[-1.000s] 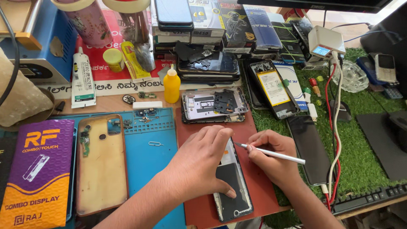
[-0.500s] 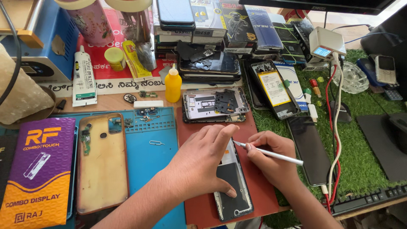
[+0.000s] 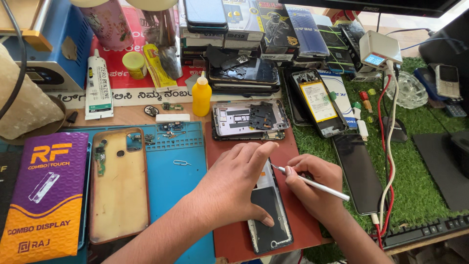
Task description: The person holds a disassembled smartphone frame on the workbench and uses a white pry tool to work around the edge of the frame, separating the old screen/adhesive from the housing. They rotate the phone to reach different sides and continue prying along the perimeter.
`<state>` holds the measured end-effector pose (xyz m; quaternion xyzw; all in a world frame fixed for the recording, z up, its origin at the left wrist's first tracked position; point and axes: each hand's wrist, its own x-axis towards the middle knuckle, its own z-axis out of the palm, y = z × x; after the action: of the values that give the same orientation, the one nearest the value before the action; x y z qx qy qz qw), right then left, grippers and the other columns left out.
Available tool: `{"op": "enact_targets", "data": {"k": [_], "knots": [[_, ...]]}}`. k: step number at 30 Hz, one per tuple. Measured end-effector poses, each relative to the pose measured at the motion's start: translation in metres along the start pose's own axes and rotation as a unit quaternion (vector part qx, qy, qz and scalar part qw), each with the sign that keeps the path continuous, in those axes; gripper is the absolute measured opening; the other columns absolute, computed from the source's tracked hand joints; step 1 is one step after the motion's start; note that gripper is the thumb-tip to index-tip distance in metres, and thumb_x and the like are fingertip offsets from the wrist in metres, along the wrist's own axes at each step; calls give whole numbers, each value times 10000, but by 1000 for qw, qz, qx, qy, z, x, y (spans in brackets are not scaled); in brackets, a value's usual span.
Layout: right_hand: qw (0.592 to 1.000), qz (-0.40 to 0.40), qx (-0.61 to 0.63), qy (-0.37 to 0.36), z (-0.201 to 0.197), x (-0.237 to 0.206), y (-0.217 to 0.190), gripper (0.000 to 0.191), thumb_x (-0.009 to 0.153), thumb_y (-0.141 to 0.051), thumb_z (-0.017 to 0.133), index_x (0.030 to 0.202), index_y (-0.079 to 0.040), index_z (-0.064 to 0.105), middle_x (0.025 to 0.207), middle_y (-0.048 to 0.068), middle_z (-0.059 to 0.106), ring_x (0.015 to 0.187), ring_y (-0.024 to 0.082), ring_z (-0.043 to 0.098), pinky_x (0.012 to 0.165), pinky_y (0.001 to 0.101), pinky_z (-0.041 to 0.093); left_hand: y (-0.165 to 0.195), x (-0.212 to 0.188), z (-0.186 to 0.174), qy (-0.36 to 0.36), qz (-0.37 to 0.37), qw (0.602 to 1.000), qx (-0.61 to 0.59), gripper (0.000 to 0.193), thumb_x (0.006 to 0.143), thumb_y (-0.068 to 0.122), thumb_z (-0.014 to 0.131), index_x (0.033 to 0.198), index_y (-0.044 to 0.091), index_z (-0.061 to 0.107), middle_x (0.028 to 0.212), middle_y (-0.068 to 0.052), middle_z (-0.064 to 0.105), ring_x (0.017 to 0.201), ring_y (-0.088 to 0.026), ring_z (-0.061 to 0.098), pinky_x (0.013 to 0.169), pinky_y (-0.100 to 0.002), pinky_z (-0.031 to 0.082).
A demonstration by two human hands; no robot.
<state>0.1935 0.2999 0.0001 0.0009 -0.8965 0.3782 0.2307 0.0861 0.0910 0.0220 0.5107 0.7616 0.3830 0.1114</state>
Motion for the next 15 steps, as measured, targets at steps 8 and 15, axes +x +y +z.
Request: {"op": "enact_targets", "data": {"k": [8,15], "knots": [[992,-84,-95,20,5,0,-10,171,845,-37,755,813,-6,590,835,102,728,636,165,694,587,275,553,3,4,7,13,4,1000,-6,1315,424,406,1010,1475,115,276,1352,-153,488,1304,-405,444,1054,-514,388],[995,-75,-59,31,-4,-2,-7,107,881,-28,719,887,-2,615,895,110,729,713,164,714,653,270,568,4,7,12,23,9,1000,8,1328,418,428,1015,1463,72,276,1382,-176,462,1312,-408,425,1059,-515,367]]}}
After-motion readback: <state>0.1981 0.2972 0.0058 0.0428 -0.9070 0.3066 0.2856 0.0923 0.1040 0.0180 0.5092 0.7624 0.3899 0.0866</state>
